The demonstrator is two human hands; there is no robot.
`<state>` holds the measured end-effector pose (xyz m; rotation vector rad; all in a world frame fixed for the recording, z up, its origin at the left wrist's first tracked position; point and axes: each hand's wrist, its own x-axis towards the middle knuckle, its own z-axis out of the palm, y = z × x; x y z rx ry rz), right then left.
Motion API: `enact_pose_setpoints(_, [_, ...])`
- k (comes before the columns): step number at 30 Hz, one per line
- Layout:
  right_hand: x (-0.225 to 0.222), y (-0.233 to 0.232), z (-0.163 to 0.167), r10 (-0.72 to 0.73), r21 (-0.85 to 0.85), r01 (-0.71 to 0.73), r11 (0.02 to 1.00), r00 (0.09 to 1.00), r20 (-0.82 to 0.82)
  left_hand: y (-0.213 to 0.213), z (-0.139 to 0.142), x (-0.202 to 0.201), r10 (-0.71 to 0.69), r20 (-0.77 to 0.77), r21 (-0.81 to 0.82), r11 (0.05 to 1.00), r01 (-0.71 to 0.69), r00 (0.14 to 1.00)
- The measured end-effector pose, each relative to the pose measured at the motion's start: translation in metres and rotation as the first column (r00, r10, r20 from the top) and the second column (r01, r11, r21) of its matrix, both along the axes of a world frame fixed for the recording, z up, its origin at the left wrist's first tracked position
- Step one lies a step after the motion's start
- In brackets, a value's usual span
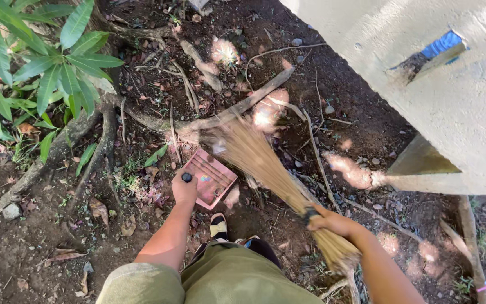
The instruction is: The person sweeps dry leaves and small debris from a garden area using a traditional straw broom and a pink dustpan. They gather the debris into piles and sweep it into the dustpan, moving along the base of plants and tree roots.
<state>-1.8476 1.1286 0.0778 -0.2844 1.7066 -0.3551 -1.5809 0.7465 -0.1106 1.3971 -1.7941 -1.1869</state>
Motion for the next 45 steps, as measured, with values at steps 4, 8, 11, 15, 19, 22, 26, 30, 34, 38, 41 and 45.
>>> enact_pose_setpoints(4, [-0.02, 0.0, -0.002, -0.24, 0.032, 0.243, 0.97, 0.968, -0.073, -0.003, -0.001, 0.005, 0.031, 0.014, -0.039, 0.999, -0.031, 0.999])
enact_pose_setpoints(8, [-0.025, -0.067, -0.085, -0.428, -0.144, 0.414, 0.899, 0.901, -0.078, 0.002, 0.001, 0.013, 0.077, 0.06, 0.189, 0.978, -0.087, 0.995])
enact_pose_setpoints(11, [0.009, -0.112, -0.14, -0.162, -0.136, 0.129, 0.982, 0.951, -0.262, 0.006, 0.003, 0.022, 0.129, 0.022, 0.149, 0.98, -0.131, 0.991])
enact_pose_setpoints(15, [0.038, -0.099, -0.122, 0.244, -0.061, -0.251, 0.966, 0.963, -0.112, 0.018, 0.001, 0.035, 0.163, -0.001, -0.042, 0.986, -0.163, 0.987])
enact_pose_setpoints(19, [0.011, -0.044, -0.039, 0.252, -0.146, -0.244, 0.959, 0.967, 0.035, 0.032, -0.001, 0.043, 0.242, -0.046, -0.069, 0.967, -0.245, 0.969])
enact_pose_setpoints(22, [-0.007, 0.001, -0.005, 0.095, -0.18, -0.088, 0.98, 0.995, 0.028, 0.046, 0.001, 0.052, 0.32, -0.062, 0.09, 0.945, -0.314, 0.945])
enact_pose_setpoints(26, [0.008, 0.022, -0.036, -0.28, 0.011, 0.281, 0.96, 0.96, -0.022, 0.066, 0.009, 0.065, 0.334, -0.128, 0.058, 0.942, -0.329, 0.934])
enact_pose_setpoints(30, [0.037, -0.01, -0.079, -0.432, -0.028, 0.446, 0.895, 0.879, 0.2, 0.083, 0.013, 0.07, 0.317, -0.093, -0.015, 0.947, -0.32, 0.944])
enact_pose_setpoints(34, [0.035, -0.019, -0.052, -0.336, -0.077, 0.362, 0.929, 0.912, 0.235, 0.091, 0.009, 0.064, 0.335, -0.087, -0.022, 0.941, -0.338, 0.938])
enact_pose_setpoints(38, [-0.008, 0.006, -0.01, -0.277, -0.077, 0.302, 0.95, 0.932, 0.235, 0.101, 0.001, 0.056, 0.31, -0.147, -0.081, 0.943, -0.324, 0.939])
enact_pose_setpoints(41, [-0.039, 0.003, -0.028, -0.236, -0.192, 0.223, 0.956, 0.971, -0.047, 0.108, 0.0, 0.053, 0.321, -0.232, 0.037, 0.946, -0.321, 0.918])
enact_pose_setpoints(45, [-0.056, -0.056, -0.106, -0.283, -0.278, 0.214, 0.936, 0.93, -0.235, 0.117, 0.008, 0.061, 0.377, -0.184, 0.06, 0.926, -0.373, 0.908])
